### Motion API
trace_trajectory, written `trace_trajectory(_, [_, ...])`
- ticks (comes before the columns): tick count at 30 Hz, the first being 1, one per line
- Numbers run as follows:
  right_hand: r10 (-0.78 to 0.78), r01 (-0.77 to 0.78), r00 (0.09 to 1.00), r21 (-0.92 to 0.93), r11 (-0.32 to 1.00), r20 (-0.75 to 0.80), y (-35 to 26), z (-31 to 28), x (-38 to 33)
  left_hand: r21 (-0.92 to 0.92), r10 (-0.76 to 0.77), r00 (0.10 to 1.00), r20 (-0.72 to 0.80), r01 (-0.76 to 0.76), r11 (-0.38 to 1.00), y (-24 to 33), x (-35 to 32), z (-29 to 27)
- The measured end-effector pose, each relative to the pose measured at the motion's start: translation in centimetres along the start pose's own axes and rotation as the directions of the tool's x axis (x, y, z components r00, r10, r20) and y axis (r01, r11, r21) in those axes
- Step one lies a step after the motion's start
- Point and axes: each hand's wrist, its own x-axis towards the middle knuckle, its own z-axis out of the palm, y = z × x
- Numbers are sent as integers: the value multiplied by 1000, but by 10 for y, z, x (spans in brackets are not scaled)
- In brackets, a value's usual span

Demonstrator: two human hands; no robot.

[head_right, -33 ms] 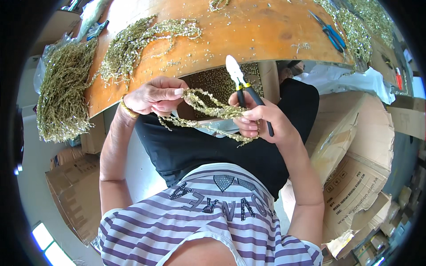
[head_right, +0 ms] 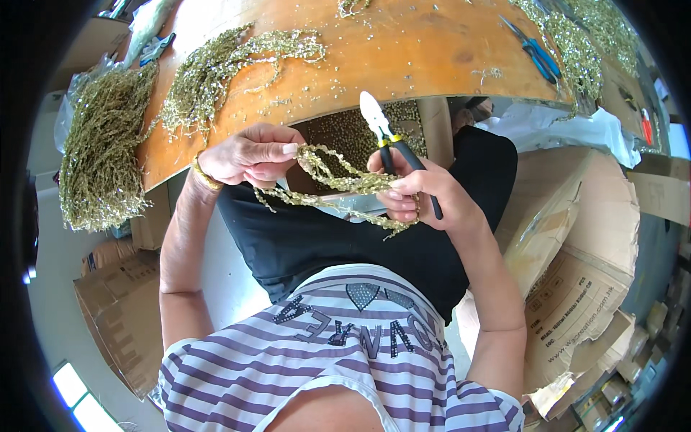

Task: Trimming and cleaning dried decorative gold-colored grass at a workbench using small snips.

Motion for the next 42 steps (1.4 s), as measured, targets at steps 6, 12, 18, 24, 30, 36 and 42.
trace_trajectory(6, [-56, 53, 997, -51, 997, -51, -1, -5, -1, 220, -36, 995, -88, 55, 974, 8, -11, 1])
trace_trajectory(12, [-98, 72, 990, -237, 969, -100, -5, -15, 5, 431, 45, 966, -256, 73, 899, 1, -12, 4])
trace_trajectory(18, [-271, 157, 952, -527, 835, -145, -6, -22, 7, 388, 129, 969, -210, -39, 921, -25, -7, 0])
trace_trajectory(24, [-328, 146, 929, -642, 753, -173, -9, -19, 2, 336, 124, 953, -278, -24, 941, -32, -1, 2])
trace_trajectory(30, [-421, 156, 890, -752, 641, -174, -3, -15, 1, 920, 610, 770, -186, -81, 383, -54, 5, 5])
trace_trajectory(36, [-235, 128, 952, -443, 887, -195, -8, -32, 3, 745, 187, 952, -243, 59, 665, -37, -3, 3])
trace_trajectory(42, [-125, 87, 956, -150, 985, -266, -38, -38, 1, 613, 40, 960, -278, 145, 777, -3, -19, -31])
